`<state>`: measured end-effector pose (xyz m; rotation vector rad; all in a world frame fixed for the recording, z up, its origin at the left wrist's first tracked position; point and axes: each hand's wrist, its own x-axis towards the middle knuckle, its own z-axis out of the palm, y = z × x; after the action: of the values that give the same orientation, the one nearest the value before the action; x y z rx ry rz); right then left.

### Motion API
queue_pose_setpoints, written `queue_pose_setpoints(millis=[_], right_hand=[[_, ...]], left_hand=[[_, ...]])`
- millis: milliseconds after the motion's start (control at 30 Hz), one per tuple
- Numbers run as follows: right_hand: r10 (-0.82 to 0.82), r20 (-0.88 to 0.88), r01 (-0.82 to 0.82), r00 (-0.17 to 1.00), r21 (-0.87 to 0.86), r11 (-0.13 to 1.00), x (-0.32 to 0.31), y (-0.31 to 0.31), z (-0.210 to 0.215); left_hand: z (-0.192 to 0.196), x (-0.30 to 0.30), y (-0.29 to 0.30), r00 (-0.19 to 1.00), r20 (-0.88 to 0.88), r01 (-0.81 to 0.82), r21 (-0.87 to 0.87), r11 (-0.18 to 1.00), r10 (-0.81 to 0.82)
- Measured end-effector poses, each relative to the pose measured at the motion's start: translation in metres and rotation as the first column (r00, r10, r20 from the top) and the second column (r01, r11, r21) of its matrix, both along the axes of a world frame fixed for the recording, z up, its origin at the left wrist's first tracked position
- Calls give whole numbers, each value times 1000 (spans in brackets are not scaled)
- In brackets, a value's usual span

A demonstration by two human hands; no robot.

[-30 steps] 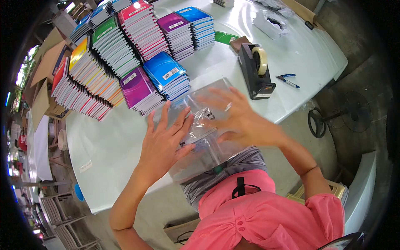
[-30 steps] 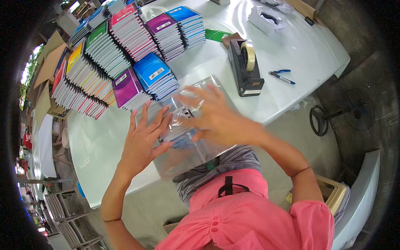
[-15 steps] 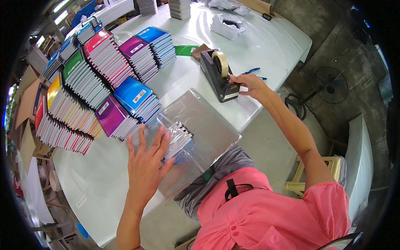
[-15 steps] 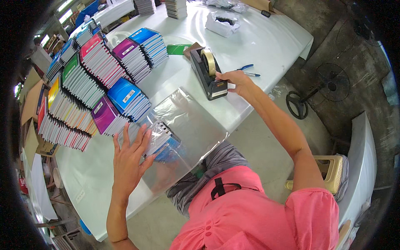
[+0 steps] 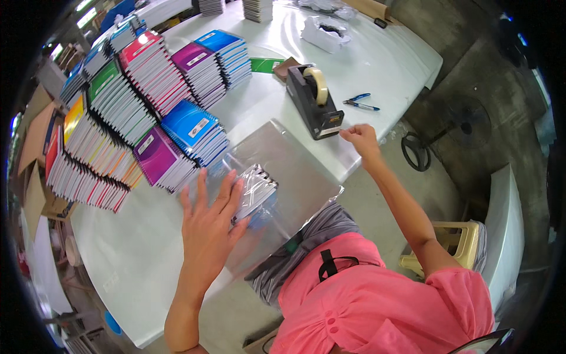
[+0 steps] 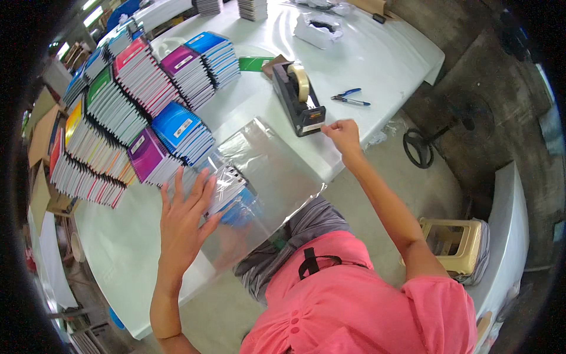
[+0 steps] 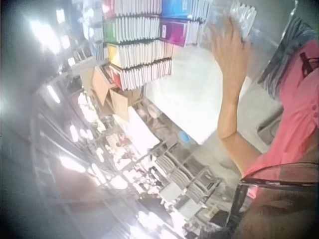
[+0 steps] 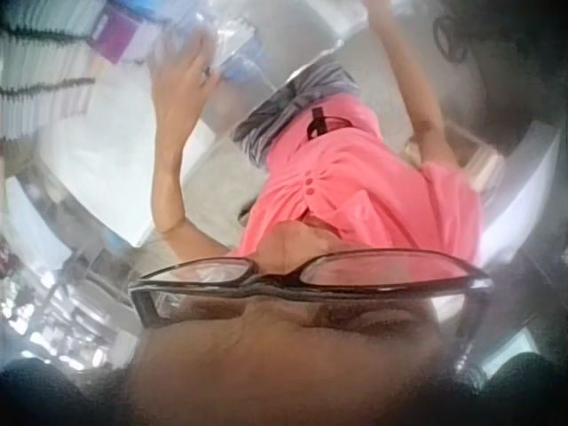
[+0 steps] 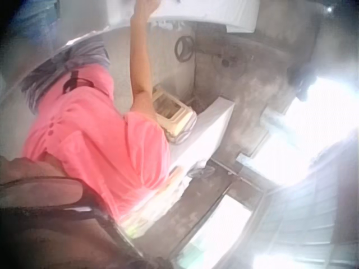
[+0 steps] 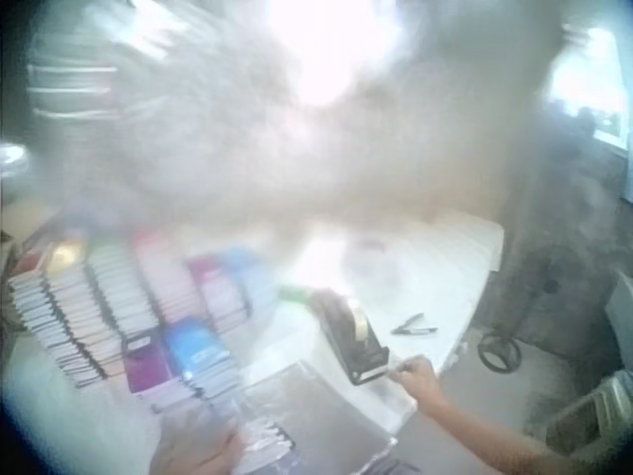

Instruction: The person selects several colorful notebooks from a large stack, aligns them together, places the stack into a clear plastic sleeve, and secures the opening with tape.

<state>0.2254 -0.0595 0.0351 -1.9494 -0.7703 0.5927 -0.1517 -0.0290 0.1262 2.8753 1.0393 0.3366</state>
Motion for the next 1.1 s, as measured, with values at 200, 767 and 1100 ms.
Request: queue_pose_setpoints(millis=[200,767,1100], right_hand=[[349,-696,-377,628,121,918,-121,-17,117],[331,-624,-404,708,27,914,-203,-41,69],[532,113,-539,839,47,841,-198,-35,29]], left_hand=[[-4,-5,2,1000,16,0,-5,1000,0],[-13,-7,2,997,74,31,38,999,-34],[-23,16,49,941,336,159,-555,816,46]])
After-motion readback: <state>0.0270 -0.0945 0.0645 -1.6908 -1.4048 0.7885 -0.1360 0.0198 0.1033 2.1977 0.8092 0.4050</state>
